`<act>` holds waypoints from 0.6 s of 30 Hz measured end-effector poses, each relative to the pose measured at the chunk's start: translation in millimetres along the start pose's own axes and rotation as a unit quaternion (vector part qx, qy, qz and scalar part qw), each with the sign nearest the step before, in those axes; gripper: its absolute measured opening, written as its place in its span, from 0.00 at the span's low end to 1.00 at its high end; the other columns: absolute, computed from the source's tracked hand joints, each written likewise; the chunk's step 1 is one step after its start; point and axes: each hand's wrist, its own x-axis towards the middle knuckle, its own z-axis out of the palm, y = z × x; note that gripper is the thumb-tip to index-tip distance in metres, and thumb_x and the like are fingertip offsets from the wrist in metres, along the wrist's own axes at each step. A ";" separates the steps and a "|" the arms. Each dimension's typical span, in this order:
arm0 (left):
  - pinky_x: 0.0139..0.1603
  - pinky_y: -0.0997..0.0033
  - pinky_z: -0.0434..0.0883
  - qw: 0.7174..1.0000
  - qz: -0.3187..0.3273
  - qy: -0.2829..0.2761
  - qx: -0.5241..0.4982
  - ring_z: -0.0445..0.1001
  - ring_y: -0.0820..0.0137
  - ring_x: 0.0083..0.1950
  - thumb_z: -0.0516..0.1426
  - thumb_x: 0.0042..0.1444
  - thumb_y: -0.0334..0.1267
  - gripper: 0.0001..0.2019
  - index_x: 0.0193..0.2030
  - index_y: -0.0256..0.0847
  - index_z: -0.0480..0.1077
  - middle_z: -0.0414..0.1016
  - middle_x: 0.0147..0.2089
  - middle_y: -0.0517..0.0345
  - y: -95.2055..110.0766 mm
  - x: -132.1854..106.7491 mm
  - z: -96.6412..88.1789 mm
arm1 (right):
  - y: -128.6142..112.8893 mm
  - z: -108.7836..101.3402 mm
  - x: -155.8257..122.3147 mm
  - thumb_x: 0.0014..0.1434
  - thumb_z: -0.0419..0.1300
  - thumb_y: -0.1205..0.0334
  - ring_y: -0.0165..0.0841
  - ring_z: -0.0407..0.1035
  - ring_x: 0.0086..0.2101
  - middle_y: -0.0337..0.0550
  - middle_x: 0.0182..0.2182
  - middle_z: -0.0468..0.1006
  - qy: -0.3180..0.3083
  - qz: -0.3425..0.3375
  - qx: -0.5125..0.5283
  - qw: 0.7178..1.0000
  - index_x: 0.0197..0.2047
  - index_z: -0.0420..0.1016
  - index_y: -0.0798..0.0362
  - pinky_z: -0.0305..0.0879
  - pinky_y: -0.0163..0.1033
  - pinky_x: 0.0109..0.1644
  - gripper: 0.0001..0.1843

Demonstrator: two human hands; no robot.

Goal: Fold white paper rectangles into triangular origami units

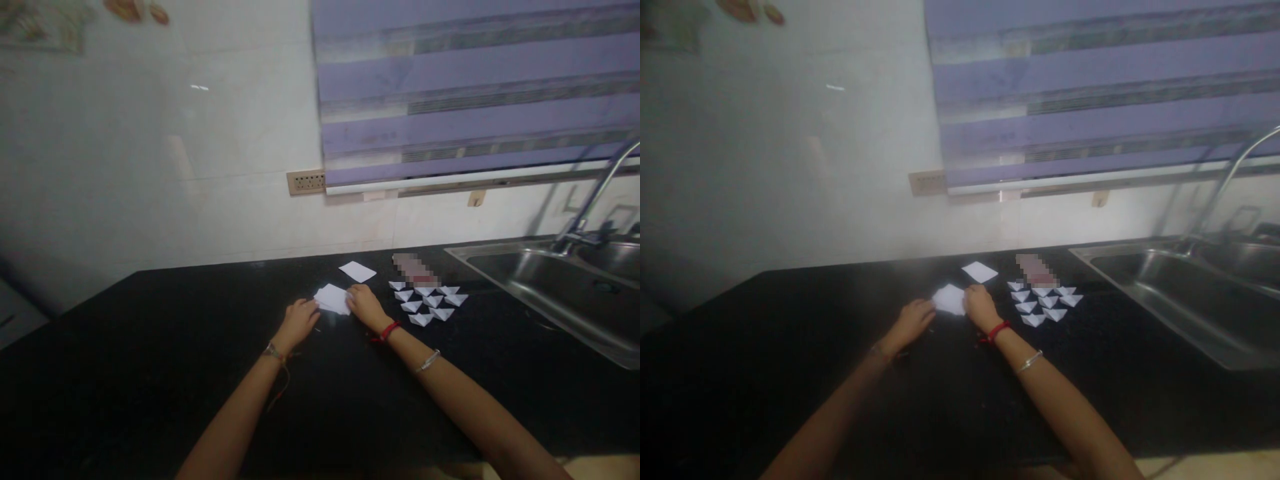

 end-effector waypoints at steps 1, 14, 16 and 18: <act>0.49 0.59 0.59 1.000 -0.001 -0.006 0.006 0.58 0.62 0.54 0.46 0.57 0.40 0.13 0.48 0.45 0.63 0.64 0.52 0.55 0.7 0.3 -0.5 | 2.7 0.3 5.7 0.58 0.46 0.63 0.38 0.58 0.48 0.56 0.45 0.66 0.016 0.025 -0.016 0.999 0.45 0.66 0.60 0.55 0.39 0.47 0.15; 0.52 0.60 0.57 0.997 0.025 0.062 0.042 0.56 0.62 0.55 0.46 0.57 0.38 0.13 0.47 0.40 0.65 0.63 0.52 0.53 -1.5 0.4 -20.6 | 29.4 -0.3 61.9 0.57 0.51 0.60 0.33 0.65 0.40 0.47 0.43 0.67 -0.033 0.119 -0.114 0.986 0.46 0.64 0.58 0.64 0.44 0.42 0.15; 0.52 0.61 0.58 0.997 0.035 0.061 0.032 0.57 0.63 0.54 0.47 0.57 0.38 0.13 0.45 0.39 0.66 0.65 0.51 0.53 -0.3 0.3 -19.2 | 29.4 -2.1 61.1 0.58 0.51 0.61 0.34 0.66 0.40 0.48 0.42 0.69 -0.037 0.112 -0.120 0.986 0.45 0.66 0.59 0.63 0.42 0.42 0.14; 0.51 0.62 0.58 0.997 0.041 0.059 0.019 0.58 0.64 0.53 0.47 0.57 0.38 0.12 0.44 0.39 0.66 0.66 0.49 0.53 0.8 0.1 -18.1 | 28.8 -4.6 59.9 0.58 0.50 0.64 0.35 0.67 0.41 0.53 0.38 0.72 -0.037 0.106 -0.123 0.986 0.40 0.70 0.61 0.62 0.39 0.42 0.12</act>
